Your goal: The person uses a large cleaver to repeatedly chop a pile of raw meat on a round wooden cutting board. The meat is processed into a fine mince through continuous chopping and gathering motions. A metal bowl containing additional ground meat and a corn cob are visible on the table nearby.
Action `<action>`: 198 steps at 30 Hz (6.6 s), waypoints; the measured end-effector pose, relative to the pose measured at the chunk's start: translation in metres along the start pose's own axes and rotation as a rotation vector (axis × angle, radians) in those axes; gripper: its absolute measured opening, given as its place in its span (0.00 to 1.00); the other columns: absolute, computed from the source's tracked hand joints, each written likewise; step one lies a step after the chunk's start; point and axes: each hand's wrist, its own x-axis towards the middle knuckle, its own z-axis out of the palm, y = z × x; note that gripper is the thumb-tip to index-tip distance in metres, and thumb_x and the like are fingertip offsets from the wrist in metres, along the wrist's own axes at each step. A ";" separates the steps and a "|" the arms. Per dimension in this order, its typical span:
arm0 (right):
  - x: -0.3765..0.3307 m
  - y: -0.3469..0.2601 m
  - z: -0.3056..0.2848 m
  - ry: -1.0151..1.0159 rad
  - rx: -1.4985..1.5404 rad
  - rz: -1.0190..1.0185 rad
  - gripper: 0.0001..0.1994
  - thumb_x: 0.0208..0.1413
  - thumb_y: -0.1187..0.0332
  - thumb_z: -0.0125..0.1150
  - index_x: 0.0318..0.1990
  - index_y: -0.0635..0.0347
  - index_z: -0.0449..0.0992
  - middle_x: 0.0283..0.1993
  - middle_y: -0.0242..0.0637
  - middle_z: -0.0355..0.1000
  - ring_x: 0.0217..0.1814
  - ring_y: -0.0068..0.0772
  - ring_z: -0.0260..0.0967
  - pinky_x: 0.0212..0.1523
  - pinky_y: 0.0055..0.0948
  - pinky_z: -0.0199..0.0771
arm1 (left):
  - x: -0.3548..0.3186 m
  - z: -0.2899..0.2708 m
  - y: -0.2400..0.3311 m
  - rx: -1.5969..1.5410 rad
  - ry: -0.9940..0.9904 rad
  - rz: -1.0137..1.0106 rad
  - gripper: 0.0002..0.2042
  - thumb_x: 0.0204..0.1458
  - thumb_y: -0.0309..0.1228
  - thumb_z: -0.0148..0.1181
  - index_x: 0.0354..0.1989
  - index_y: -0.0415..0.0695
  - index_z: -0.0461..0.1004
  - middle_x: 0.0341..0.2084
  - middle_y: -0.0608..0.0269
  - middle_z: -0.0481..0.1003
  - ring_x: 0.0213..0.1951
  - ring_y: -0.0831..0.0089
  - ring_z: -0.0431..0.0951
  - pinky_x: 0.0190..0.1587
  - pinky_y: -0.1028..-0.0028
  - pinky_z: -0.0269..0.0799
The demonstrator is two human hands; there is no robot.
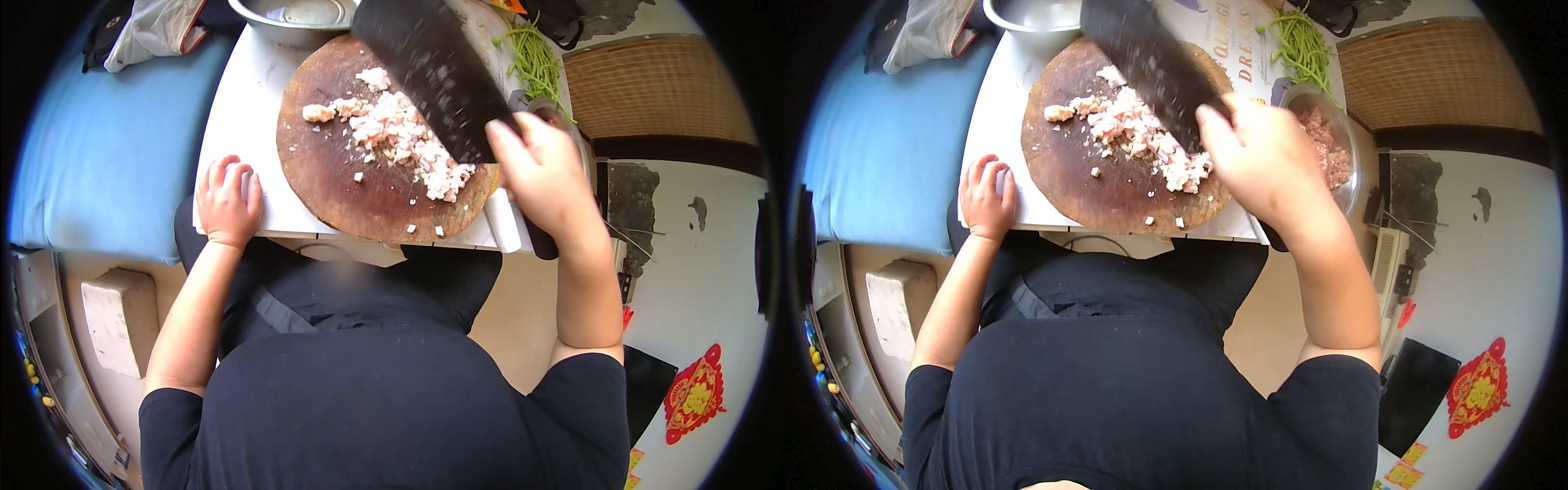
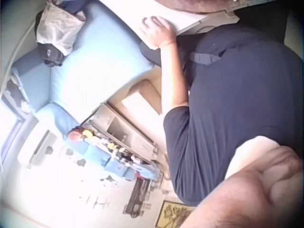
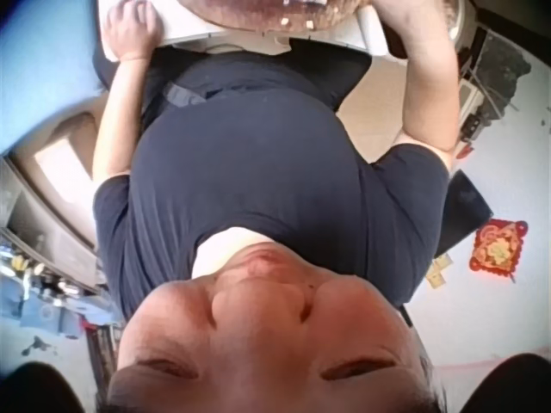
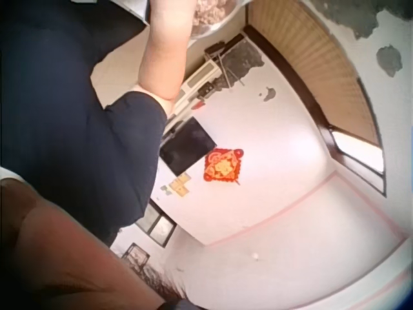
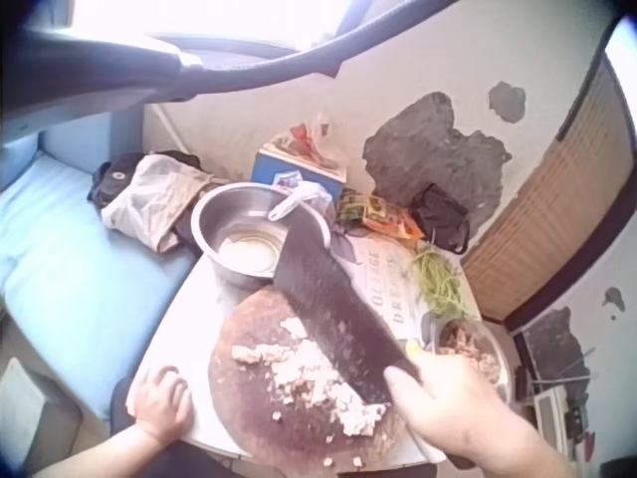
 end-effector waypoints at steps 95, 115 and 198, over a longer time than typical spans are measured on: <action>-0.099 0.078 0.067 0.166 1.012 0.043 0.14 0.51 0.73 0.57 0.44 0.68 0.66 0.24 0.32 0.66 0.21 0.21 0.64 0.23 0.20 0.68 | 0.115 -0.036 0.073 -0.063 -0.270 0.133 0.06 0.40 0.34 0.61 0.25 0.47 0.78 0.31 0.59 0.74 0.38 0.59 0.72 0.44 0.66 0.68; -0.127 0.123 0.090 0.218 1.035 0.103 0.19 0.49 0.73 0.62 0.47 0.71 0.67 0.34 0.27 0.69 0.33 0.13 0.62 0.36 0.17 0.65 | 0.180 -0.033 0.157 -0.229 -0.699 0.161 0.08 0.42 0.32 0.61 0.29 0.44 0.79 0.31 0.56 0.76 0.34 0.63 0.77 0.39 0.69 0.72; -0.132 0.284 0.198 0.553 0.235 0.536 0.09 0.51 0.63 0.51 0.28 0.59 0.73 0.27 0.45 0.72 0.31 0.49 0.70 0.31 0.39 0.68 | 0.140 -0.093 0.149 0.018 -0.672 0.289 0.11 0.44 0.32 0.60 0.29 0.36 0.69 0.17 0.50 0.70 0.20 0.58 0.70 0.25 0.65 0.67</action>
